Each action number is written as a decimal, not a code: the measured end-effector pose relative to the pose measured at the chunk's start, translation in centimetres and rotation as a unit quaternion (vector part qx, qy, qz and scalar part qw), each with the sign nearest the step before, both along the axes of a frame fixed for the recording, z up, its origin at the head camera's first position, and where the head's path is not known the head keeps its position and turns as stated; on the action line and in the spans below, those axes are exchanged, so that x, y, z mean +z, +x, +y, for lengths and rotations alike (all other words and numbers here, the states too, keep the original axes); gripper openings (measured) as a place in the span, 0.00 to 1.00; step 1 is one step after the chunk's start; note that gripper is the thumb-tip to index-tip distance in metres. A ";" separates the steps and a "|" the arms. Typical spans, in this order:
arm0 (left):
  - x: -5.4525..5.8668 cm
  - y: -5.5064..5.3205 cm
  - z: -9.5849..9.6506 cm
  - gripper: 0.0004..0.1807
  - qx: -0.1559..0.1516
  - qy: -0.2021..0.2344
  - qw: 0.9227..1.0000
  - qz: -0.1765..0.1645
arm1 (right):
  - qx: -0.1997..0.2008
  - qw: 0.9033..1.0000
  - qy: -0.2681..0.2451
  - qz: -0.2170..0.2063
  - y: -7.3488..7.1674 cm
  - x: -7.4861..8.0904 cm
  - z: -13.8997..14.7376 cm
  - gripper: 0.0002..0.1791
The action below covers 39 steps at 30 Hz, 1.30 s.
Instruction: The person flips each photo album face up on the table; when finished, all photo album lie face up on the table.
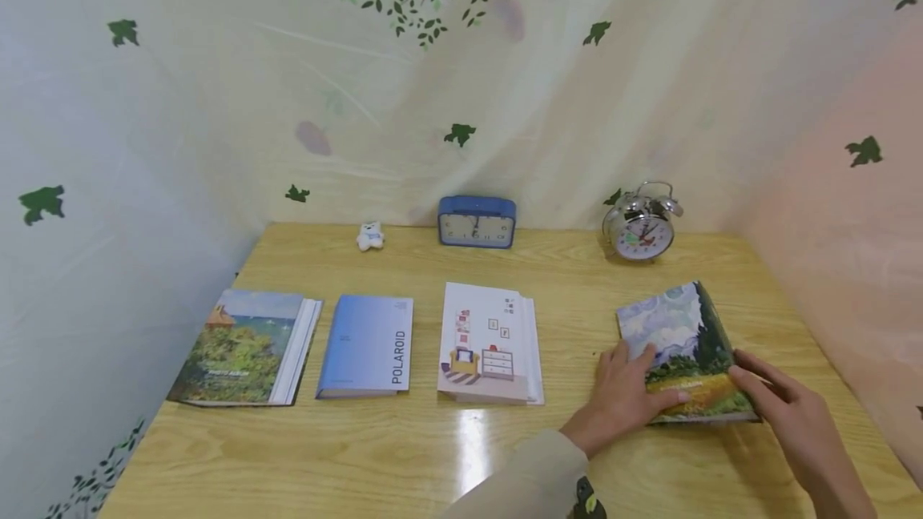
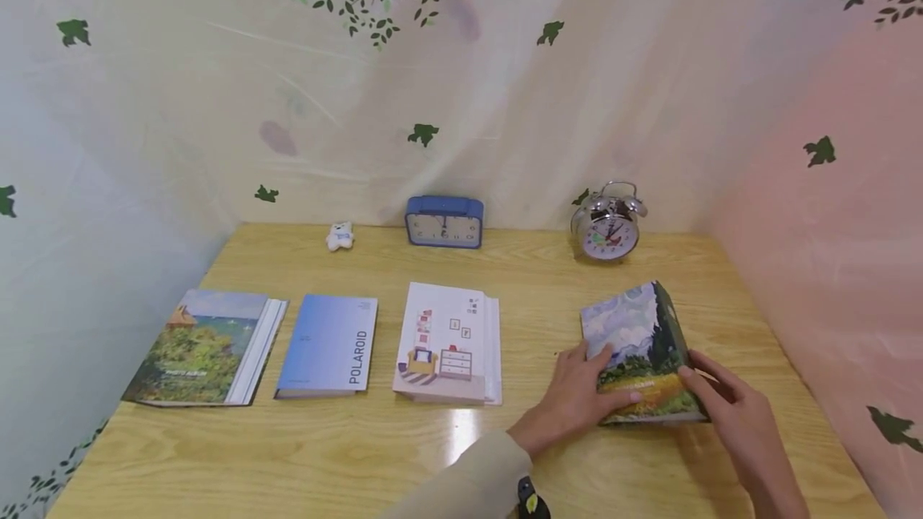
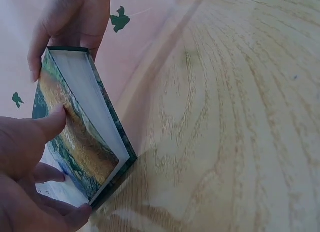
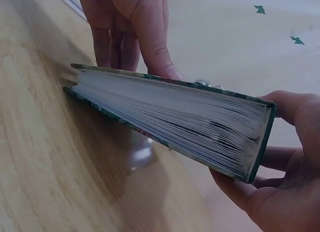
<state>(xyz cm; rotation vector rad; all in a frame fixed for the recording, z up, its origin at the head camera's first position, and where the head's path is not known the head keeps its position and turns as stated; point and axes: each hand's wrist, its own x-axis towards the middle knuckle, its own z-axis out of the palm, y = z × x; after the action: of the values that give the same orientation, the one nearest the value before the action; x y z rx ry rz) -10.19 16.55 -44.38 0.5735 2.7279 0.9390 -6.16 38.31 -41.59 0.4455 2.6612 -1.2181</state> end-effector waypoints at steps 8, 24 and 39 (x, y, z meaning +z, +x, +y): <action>0.0 -0.5 -0.2 0.41 -0.034 0.040 0.998 0.031 | -0.016 0.997 -0.038 0.064 -0.4 0.6 -0.6 0.34; 1.4 -1.4 -0.8 0.37 -0.076 0.287 0.954 -0.030 | 0.021 0.984 -0.051 0.171 -0.9 2.1 -3.7 0.27; 3.3 -0.5 -2.5 0.38 -0.018 0.286 0.958 -0.031 | 0.066 0.984 -0.048 0.156 -1.2 2.3 -5.2 0.27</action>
<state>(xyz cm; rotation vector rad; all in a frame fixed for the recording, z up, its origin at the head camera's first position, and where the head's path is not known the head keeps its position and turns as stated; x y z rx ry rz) -10.69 14.05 -41.05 0.6648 2.3594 1.7157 -7.33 33.12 -39.34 0.0644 2.8120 -1.4710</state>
